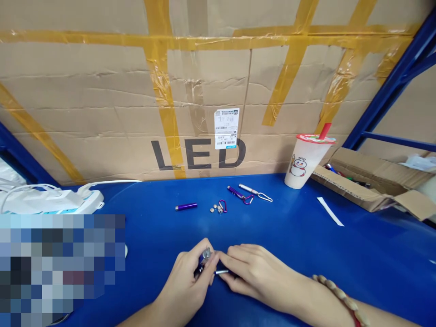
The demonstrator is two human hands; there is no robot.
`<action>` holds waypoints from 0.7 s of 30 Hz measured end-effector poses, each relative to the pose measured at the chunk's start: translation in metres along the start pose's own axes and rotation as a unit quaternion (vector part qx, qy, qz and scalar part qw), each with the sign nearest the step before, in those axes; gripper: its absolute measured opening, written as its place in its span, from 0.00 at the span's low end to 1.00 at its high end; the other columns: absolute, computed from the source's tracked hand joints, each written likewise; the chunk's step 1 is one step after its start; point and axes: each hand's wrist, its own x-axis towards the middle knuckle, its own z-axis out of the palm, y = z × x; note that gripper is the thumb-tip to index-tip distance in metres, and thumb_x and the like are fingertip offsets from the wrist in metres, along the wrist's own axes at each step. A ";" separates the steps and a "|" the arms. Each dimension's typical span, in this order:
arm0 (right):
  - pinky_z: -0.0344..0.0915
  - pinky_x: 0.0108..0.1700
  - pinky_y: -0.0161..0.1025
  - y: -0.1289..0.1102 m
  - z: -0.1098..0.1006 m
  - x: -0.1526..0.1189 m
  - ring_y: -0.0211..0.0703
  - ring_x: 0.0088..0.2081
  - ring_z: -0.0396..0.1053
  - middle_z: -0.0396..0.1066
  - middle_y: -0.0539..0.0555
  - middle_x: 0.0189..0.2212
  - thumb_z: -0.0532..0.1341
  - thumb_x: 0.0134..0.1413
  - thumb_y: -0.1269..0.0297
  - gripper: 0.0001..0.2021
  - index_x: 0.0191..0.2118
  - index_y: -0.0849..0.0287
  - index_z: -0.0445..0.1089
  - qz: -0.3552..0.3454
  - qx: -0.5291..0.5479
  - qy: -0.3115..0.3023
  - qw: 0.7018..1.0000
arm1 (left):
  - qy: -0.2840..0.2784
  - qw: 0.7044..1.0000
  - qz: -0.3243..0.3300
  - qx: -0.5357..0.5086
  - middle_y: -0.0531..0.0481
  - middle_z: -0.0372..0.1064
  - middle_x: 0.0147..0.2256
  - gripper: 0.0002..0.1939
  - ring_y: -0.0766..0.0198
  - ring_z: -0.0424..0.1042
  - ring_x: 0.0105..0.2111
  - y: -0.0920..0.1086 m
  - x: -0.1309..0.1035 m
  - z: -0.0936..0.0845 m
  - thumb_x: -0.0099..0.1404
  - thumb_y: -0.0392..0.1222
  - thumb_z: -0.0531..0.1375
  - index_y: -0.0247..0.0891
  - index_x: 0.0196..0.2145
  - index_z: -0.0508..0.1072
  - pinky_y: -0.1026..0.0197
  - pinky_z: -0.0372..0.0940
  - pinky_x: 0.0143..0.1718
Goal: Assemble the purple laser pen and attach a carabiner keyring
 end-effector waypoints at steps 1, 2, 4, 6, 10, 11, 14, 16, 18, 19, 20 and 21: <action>0.62 0.32 0.35 0.000 0.001 0.000 0.39 0.27 0.65 0.67 0.52 0.27 0.51 0.64 0.65 0.11 0.38 0.65 0.68 -0.002 -0.002 0.007 1.000 | 0.003 1.000 0.002 0.005 0.58 0.53 0.18 0.17 0.70 0.53 0.19 0.001 0.000 0.000 0.65 0.50 0.46 0.40 0.22 0.53 0.67 0.49 0.22; 0.63 0.33 0.35 0.000 0.002 0.000 0.39 0.28 0.66 0.68 0.53 0.27 0.50 0.64 0.65 0.11 0.39 0.65 0.67 -0.004 -0.004 0.010 1.000 | 0.007 1.000 0.003 0.011 0.58 0.52 0.18 0.17 0.70 0.53 0.19 0.001 -0.001 0.000 0.65 0.50 0.46 0.40 0.22 0.52 0.67 0.49 0.22; 0.64 0.33 0.36 0.001 0.003 0.000 0.39 0.28 0.66 0.68 0.53 0.28 0.50 0.64 0.65 0.12 0.40 0.65 0.67 -0.007 -0.002 0.010 1.000 | 0.012 1.000 0.005 0.023 0.58 0.51 0.17 0.16 0.70 0.51 0.19 0.002 -0.001 0.000 0.65 0.49 0.46 0.40 0.22 0.52 0.66 0.48 0.22; 0.64 0.33 0.36 0.000 0.003 0.000 0.40 0.28 0.66 0.68 0.54 0.27 0.50 0.64 0.66 0.11 0.39 0.66 0.68 -0.009 0.004 0.015 1.000 | 0.012 1.000 0.003 0.028 0.59 0.50 0.17 0.17 0.70 0.50 0.19 0.002 -0.001 -0.001 0.65 0.49 0.46 0.40 0.22 0.52 0.66 0.47 0.22; 0.63 0.32 0.36 0.000 0.003 0.000 0.40 0.27 0.65 0.67 0.54 0.26 0.49 0.64 0.67 0.12 0.38 0.66 0.67 -0.011 0.008 0.032 0.999 | 0.003 1.000 0.009 0.020 0.59 0.49 0.17 0.17 0.70 0.52 0.19 0.001 -0.002 -0.001 0.66 0.49 0.46 0.40 0.22 0.52 0.66 0.48 0.22; 0.63 0.31 0.35 -0.001 0.003 0.000 0.39 0.26 0.64 0.66 0.53 0.25 0.48 0.65 0.67 0.13 0.37 0.65 0.67 -0.011 0.009 0.035 0.999 | 0.002 1.000 0.012 0.018 0.59 0.49 0.17 0.17 0.70 0.52 0.19 0.000 -0.002 -0.001 0.66 0.49 0.46 0.40 0.22 0.52 0.66 0.48 0.22; 0.60 0.28 0.34 -0.001 0.001 0.002 0.38 0.24 0.60 0.64 0.52 0.23 0.46 0.65 0.67 0.15 0.35 0.65 0.67 -0.013 0.015 0.043 0.999 | -0.001 1.000 0.022 0.017 0.58 0.51 0.17 0.16 0.71 0.52 0.18 0.001 -0.004 -0.001 0.66 0.48 0.46 0.40 0.23 0.53 0.66 0.49 0.22; 0.58 0.27 0.34 -0.002 0.000 0.003 0.37 0.23 0.58 0.63 0.51 0.22 0.45 0.66 0.68 0.16 0.32 0.65 0.67 -0.014 0.019 0.049 0.999 | -0.005 1.000 0.027 0.012 0.58 0.53 0.17 0.16 0.71 0.53 0.18 0.002 -0.005 -0.001 0.67 0.48 0.46 0.40 0.23 0.53 0.67 0.50 0.22; 0.56 0.26 0.33 -0.002 -0.001 0.005 0.36 0.22 0.56 0.61 0.51 0.21 0.44 0.66 0.68 0.17 0.30 0.64 0.66 -0.012 0.019 0.052 0.998 | -0.009 1.000 0.026 0.005 0.58 0.55 0.18 0.16 0.71 0.55 0.18 0.002 -0.005 -0.001 0.67 0.48 0.46 0.40 0.23 0.54 0.67 0.51 0.23; 0.55 0.25 0.33 -0.003 -0.001 0.005 0.36 0.22 0.55 0.61 0.50 0.21 0.44 0.66 0.68 0.18 0.29 0.64 0.66 -0.011 0.019 0.052 0.998 | -0.010 1.000 0.025 0.003 0.58 0.56 0.18 0.17 0.71 0.55 0.19 0.001 -0.004 0.000 0.67 0.48 0.46 0.39 0.23 0.54 0.67 0.51 0.23; 0.55 0.25 0.33 -0.003 -0.002 0.006 0.36 0.22 0.55 0.60 0.50 0.21 0.43 0.66 0.68 0.19 0.28 0.63 0.65 -0.009 0.019 0.050 0.999 | -0.011 1.000 0.024 0.001 0.57 0.56 0.18 0.17 0.71 0.55 0.19 0.001 -0.004 0.000 0.67 0.48 0.46 0.39 0.23 0.54 0.67 0.52 0.23; 0.55 0.25 0.33 -0.003 -0.002 0.006 0.36 0.22 0.54 0.60 0.50 0.21 0.43 0.67 0.68 0.19 0.28 0.63 0.65 -0.008 0.021 0.047 0.999 | -0.014 1.000 0.025 0.000 0.57 0.56 0.18 0.17 0.71 0.55 0.19 0.001 -0.004 0.000 0.67 0.47 0.46 0.39 0.23 0.55 0.67 0.52 0.23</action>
